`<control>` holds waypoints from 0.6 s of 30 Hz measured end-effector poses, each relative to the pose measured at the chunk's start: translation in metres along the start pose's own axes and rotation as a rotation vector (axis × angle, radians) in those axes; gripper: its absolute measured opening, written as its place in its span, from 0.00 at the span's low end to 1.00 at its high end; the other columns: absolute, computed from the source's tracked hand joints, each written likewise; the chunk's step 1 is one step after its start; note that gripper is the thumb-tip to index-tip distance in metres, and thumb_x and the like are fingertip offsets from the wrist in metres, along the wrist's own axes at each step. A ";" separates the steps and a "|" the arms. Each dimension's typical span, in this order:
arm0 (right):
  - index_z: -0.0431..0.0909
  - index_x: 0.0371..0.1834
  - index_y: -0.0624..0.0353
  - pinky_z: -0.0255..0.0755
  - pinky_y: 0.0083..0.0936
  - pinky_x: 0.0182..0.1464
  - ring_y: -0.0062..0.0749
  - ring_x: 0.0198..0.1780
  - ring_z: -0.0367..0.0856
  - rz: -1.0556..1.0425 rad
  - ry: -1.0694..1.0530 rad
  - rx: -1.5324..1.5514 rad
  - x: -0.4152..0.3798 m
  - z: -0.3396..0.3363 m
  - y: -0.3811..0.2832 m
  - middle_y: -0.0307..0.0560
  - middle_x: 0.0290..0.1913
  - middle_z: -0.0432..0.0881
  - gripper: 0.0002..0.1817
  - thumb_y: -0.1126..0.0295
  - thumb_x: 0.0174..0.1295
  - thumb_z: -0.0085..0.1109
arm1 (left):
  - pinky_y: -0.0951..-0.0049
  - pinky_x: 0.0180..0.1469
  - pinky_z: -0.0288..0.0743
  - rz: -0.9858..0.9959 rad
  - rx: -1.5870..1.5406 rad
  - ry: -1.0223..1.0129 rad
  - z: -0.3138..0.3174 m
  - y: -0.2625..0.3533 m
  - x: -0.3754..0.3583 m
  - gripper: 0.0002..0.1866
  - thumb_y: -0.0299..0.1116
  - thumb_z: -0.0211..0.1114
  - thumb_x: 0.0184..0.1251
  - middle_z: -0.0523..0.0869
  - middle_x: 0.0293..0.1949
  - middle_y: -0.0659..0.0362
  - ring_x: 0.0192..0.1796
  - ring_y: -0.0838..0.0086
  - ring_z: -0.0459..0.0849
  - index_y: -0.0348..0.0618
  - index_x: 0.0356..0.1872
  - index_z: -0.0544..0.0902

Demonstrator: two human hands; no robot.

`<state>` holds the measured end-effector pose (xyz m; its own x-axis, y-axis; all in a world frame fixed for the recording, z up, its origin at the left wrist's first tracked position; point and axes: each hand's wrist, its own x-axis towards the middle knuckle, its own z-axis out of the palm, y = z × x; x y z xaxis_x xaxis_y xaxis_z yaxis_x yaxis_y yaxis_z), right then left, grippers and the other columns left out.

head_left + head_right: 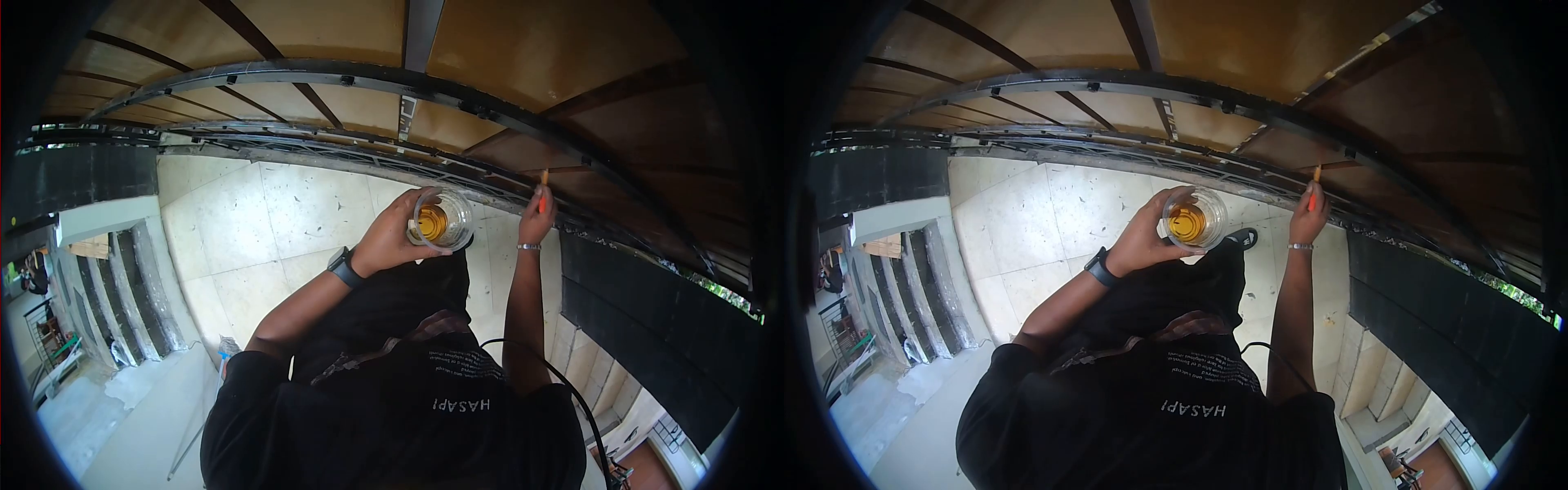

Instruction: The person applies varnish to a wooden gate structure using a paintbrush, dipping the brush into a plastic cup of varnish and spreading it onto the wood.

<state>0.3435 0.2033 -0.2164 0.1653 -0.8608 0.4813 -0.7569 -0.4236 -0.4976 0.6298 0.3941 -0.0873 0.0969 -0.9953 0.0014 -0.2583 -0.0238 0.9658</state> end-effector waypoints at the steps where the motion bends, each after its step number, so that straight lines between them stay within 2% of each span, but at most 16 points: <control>1: 0.77 0.50 0.58 0.73 0.43 0.47 0.53 0.44 0.79 -0.078 0.058 0.014 0.002 -0.008 -0.008 0.56 0.43 0.83 0.10 0.73 0.67 0.56 | 0.63 0.66 0.67 0.000 -0.006 0.003 -0.001 0.003 0.000 0.48 0.41 0.83 0.43 0.76 0.60 0.49 0.63 0.59 0.76 0.40 0.67 0.67; 5: 0.76 0.52 0.59 0.72 0.44 0.46 0.53 0.44 0.79 -0.193 0.192 0.006 0.006 -0.020 -0.018 0.54 0.44 0.82 0.11 0.73 0.68 0.55 | 0.63 0.66 0.68 0.001 -0.035 -0.009 0.002 0.000 0.004 0.49 0.41 0.83 0.43 0.77 0.60 0.49 0.63 0.59 0.76 0.40 0.67 0.66; 7: 0.76 0.52 0.57 0.72 0.44 0.48 0.54 0.44 0.79 -0.095 0.037 -0.022 0.001 -0.012 -0.004 0.55 0.45 0.82 0.11 0.73 0.68 0.55 | 0.64 0.66 0.68 0.001 -0.047 -0.020 0.006 -0.002 0.007 0.49 0.41 0.83 0.43 0.77 0.60 0.48 0.63 0.59 0.76 0.39 0.67 0.66; 8: 0.76 0.52 0.57 0.72 0.44 0.48 0.54 0.44 0.79 -0.095 0.042 -0.025 -0.002 -0.006 0.002 0.55 0.45 0.82 0.11 0.73 0.68 0.55 | 0.64 0.66 0.68 0.000 -0.056 -0.024 0.007 -0.002 0.009 0.49 0.41 0.83 0.43 0.77 0.60 0.48 0.63 0.59 0.76 0.39 0.68 0.66; 10: 0.76 0.52 0.55 0.72 0.44 0.48 0.55 0.45 0.79 0.039 -0.158 -0.027 -0.009 0.011 0.016 0.57 0.46 0.82 0.11 0.71 0.68 0.55 | 0.64 0.66 0.68 0.014 -0.038 -0.024 0.008 0.004 0.011 0.49 0.41 0.83 0.42 0.77 0.60 0.48 0.63 0.59 0.76 0.39 0.68 0.66; 12: 0.76 0.52 0.54 0.74 0.44 0.46 0.56 0.45 0.81 0.009 -0.171 -0.010 -0.007 0.023 0.024 0.57 0.44 0.83 0.11 0.69 0.69 0.54 | 0.63 0.66 0.68 0.024 -0.017 -0.021 0.007 0.006 0.013 0.49 0.41 0.83 0.42 0.77 0.60 0.48 0.63 0.59 0.76 0.39 0.68 0.66; 14: 0.77 0.52 0.54 0.76 0.40 0.43 0.53 0.43 0.83 0.262 -0.322 -0.031 -0.006 0.025 0.024 0.57 0.40 0.84 0.11 0.66 0.70 0.54 | 0.63 0.66 0.68 0.040 -0.028 -0.027 0.008 0.003 0.012 0.50 0.42 0.83 0.42 0.77 0.60 0.47 0.63 0.58 0.76 0.40 0.68 0.66; 18: 0.78 0.51 0.55 0.77 0.35 0.42 0.49 0.42 0.85 0.389 -0.263 0.129 0.012 -0.006 -0.004 0.55 0.38 0.85 0.12 0.64 0.71 0.54 | 0.63 0.66 0.68 0.027 -0.015 -0.043 0.007 0.006 0.013 0.50 0.42 0.83 0.42 0.76 0.60 0.47 0.63 0.58 0.76 0.40 0.68 0.66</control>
<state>0.3447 0.1969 -0.2040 0.0523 -0.9973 0.0519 -0.7123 -0.0736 -0.6980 0.6229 0.3801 -0.0830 0.0487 -0.9987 0.0164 -0.2458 0.0039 0.9693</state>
